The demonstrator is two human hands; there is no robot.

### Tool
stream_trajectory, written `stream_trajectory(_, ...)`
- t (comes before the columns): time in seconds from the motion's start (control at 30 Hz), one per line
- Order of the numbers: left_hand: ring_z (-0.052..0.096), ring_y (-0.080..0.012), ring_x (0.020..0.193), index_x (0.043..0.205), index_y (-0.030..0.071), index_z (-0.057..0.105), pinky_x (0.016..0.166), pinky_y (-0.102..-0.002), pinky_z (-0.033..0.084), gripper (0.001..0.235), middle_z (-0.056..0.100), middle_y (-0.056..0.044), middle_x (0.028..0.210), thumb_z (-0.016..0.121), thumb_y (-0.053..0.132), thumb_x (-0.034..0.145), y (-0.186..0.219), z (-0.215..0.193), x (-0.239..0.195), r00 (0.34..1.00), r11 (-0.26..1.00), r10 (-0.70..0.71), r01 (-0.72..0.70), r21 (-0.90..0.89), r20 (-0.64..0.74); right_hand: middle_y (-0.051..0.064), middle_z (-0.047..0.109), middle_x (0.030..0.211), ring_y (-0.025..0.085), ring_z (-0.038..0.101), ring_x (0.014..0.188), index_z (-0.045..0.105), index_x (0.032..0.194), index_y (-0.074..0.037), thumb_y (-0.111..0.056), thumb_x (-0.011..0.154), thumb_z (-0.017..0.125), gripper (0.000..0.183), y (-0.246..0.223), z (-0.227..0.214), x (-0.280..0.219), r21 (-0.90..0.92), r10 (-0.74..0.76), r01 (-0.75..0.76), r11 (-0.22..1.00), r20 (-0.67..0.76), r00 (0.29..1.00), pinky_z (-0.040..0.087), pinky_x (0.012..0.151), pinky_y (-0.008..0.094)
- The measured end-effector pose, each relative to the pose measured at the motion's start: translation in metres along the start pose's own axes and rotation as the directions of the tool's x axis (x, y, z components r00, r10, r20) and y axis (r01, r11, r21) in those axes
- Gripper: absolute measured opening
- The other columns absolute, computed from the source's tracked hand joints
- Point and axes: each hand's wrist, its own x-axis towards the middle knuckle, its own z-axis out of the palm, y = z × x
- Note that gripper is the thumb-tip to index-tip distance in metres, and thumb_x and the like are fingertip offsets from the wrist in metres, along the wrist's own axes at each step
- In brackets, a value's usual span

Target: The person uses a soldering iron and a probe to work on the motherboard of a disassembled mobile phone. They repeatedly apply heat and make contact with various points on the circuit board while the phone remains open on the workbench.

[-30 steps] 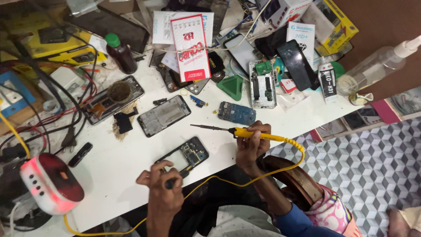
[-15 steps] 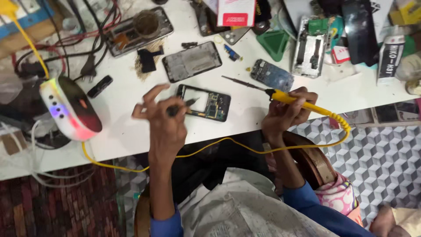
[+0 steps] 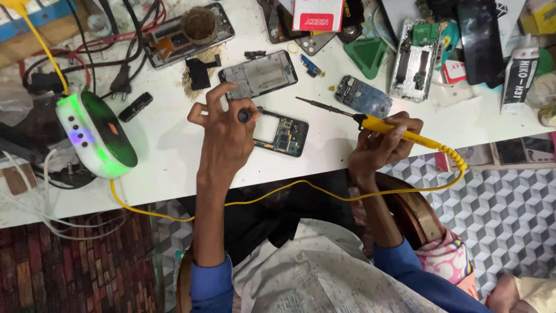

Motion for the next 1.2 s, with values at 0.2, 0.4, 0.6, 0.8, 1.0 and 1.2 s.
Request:
stream_trajectory(0.2, 0.046, -0.0194, 0.132, 0.106, 0.01, 0.057, 0.095, -0.046, 0.021, 0.016, 0.064, 0.011, 0.1, 0.072, 0.008, 0.1, -0.006, 0.003, -0.016, 1.0, 1.0, -0.015, 0.015, 0.014, -0.001, 0.003, 0.04, 0.084, 0.006, 0.028, 0.049, 0.045, 0.103, -0.004, -0.03, 0.115, 0.049, 0.029, 0.002, -0.003, 0.0, -0.011, 0.003, -0.003, 1.0, 0.029, 1.0, 0.027, 0.035, 0.02)
stream_trajectory(0.4, 0.041, -0.0191, 0.124, 0.102, 0.011, 0.063, 0.101, -0.045, 0.021, 0.019, 0.057, -0.004, 0.131, 0.054, 0.028, 0.105, 0.002, -0.016, -0.044, 0.951, 0.984, -0.173, 0.154, -0.093, -0.256, 0.006, 0.05, 0.096, 0.006, 0.038, 0.047, 0.047, 0.108, -0.003, -0.026, 0.113, 0.049, 0.023, 0.003, -0.004, 0.004, -0.039, 0.086, -0.082, 0.996, 0.132, 0.988, 0.031, 0.035, 0.022)
stream_trajectory(0.6, 0.04, -0.0219, 0.123, 0.099, 0.014, 0.065, 0.099, -0.045, 0.021, 0.023, 0.057, -0.008, 0.132, 0.049, 0.029, 0.108, 0.007, -0.026, -0.055, 0.959, 0.986, -0.145, 0.162, 0.051, -0.242, 0.014, 0.061, 0.105, 0.01, 0.046, 0.051, 0.054, 0.127, -0.001, -0.016, 0.118, 0.056, 0.017, 0.01, 0.02, 0.018, -0.084, 0.12, -0.093, 0.992, 0.437, 0.891, 0.037, 0.04, 0.022)
stream_trajectory(0.8, 0.044, -0.0252, 0.128, 0.099, 0.004, 0.057, 0.094, -0.048, 0.022, 0.014, 0.062, 0.003, 0.103, 0.053, 0.016, 0.105, -0.001, -0.028, -0.049, 0.967, 0.971, -0.194, 0.213, 0.109, -0.163, 0.015, 0.073, 0.112, 0.006, 0.048, 0.05, 0.052, 0.134, -0.005, -0.017, 0.114, 0.055, 0.024, 0.041, 0.084, 0.036, -0.092, 0.189, -0.167, 0.982, 0.589, 0.786, 0.039, 0.043, 0.02)
stream_trajectory(1.0, 0.031, -0.028, 0.124, 0.102, 0.01, 0.061, 0.104, -0.046, 0.024, 0.018, 0.052, -0.013, 0.131, 0.054, 0.023, 0.113, -0.003, -0.026, -0.054, 0.94, 0.97, -0.24, 0.241, -0.026, -0.241, 0.014, 0.075, 0.118, 0.006, 0.05, 0.053, 0.056, 0.136, -0.005, -0.016, 0.113, 0.061, 0.026, 0.059, 0.124, 0.042, -0.111, 0.276, -0.276, 0.955, 0.676, 0.683, 0.04, 0.046, 0.022)
stream_trajectory(1.2, 0.036, -0.024, 0.124, 0.09, 0.012, 0.06, 0.102, -0.046, 0.022, 0.025, 0.058, -0.009, 0.122, 0.05, 0.027, 0.108, -0.009, -0.025, -0.064, 0.963, 0.978, -0.202, 0.188, -0.091, -0.178, 0.01, 0.074, 0.116, 0.006, 0.053, 0.054, 0.06, 0.135, -0.005, -0.017, 0.111, 0.063, 0.026, 0.069, 0.14, 0.051, -0.165, 0.309, -0.282, 0.945, 0.734, 0.605, 0.042, 0.046, 0.022)
